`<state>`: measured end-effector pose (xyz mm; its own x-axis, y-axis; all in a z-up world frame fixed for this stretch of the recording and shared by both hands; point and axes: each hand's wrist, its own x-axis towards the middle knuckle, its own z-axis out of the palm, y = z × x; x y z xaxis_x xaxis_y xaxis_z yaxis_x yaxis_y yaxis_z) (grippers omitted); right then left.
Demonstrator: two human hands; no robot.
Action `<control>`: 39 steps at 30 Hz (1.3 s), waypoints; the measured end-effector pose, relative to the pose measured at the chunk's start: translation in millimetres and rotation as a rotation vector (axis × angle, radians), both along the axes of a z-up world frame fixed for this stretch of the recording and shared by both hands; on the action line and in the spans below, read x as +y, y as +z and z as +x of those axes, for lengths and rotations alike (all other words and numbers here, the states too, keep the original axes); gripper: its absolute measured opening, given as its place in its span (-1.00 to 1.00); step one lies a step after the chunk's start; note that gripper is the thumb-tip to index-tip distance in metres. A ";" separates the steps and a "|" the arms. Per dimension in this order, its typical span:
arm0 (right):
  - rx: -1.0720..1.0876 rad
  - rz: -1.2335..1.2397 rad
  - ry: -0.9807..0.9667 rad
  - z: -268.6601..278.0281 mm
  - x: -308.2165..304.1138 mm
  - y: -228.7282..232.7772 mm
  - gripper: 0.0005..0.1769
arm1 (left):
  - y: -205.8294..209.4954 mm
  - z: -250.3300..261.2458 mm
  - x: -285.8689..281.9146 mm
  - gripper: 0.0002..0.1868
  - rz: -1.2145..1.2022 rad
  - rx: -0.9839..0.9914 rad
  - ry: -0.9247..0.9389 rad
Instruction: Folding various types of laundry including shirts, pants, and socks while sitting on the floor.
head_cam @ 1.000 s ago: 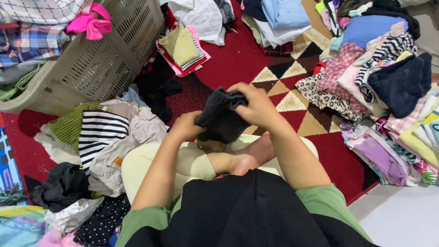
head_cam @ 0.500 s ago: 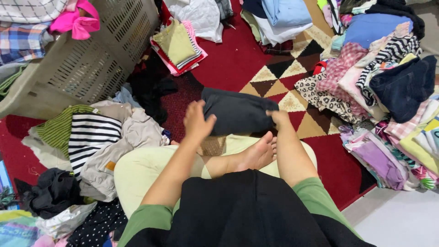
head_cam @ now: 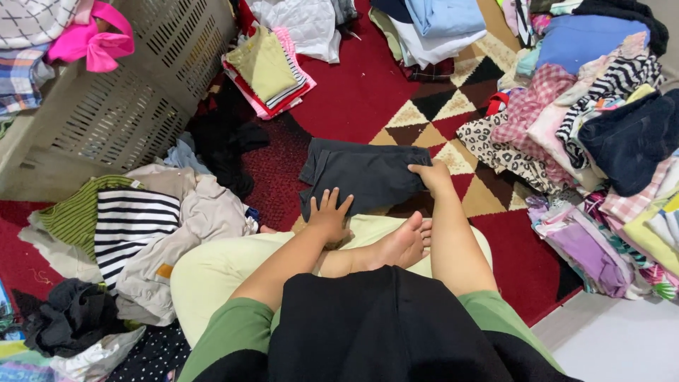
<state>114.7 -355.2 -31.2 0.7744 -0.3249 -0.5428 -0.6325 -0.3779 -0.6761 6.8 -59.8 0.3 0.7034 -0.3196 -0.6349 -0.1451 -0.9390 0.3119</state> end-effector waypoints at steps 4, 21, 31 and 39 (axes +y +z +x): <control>-0.138 -0.137 0.098 -3.5 37.2 44.4 -0.30 | 13.9 0.7 -4.2 -0.04 -0.039 -0.045 -0.064; -0.366 -0.540 0.983 -43.5 192.0 65.6 -0.08 | -58.0 1.2 -15.8 -0.10 0.119 0.190 -0.219; 0.172 -0.706 1.251 -42.2 213.6 -3.2 0.65 | -33.5 10.6 -3.5 0.02 0.113 0.321 -0.179; 0.108 -0.775 1.283 -32.6 198.2 -62.1 0.89 | -12.0 18.5 -9.0 -0.19 0.272 0.437 -0.276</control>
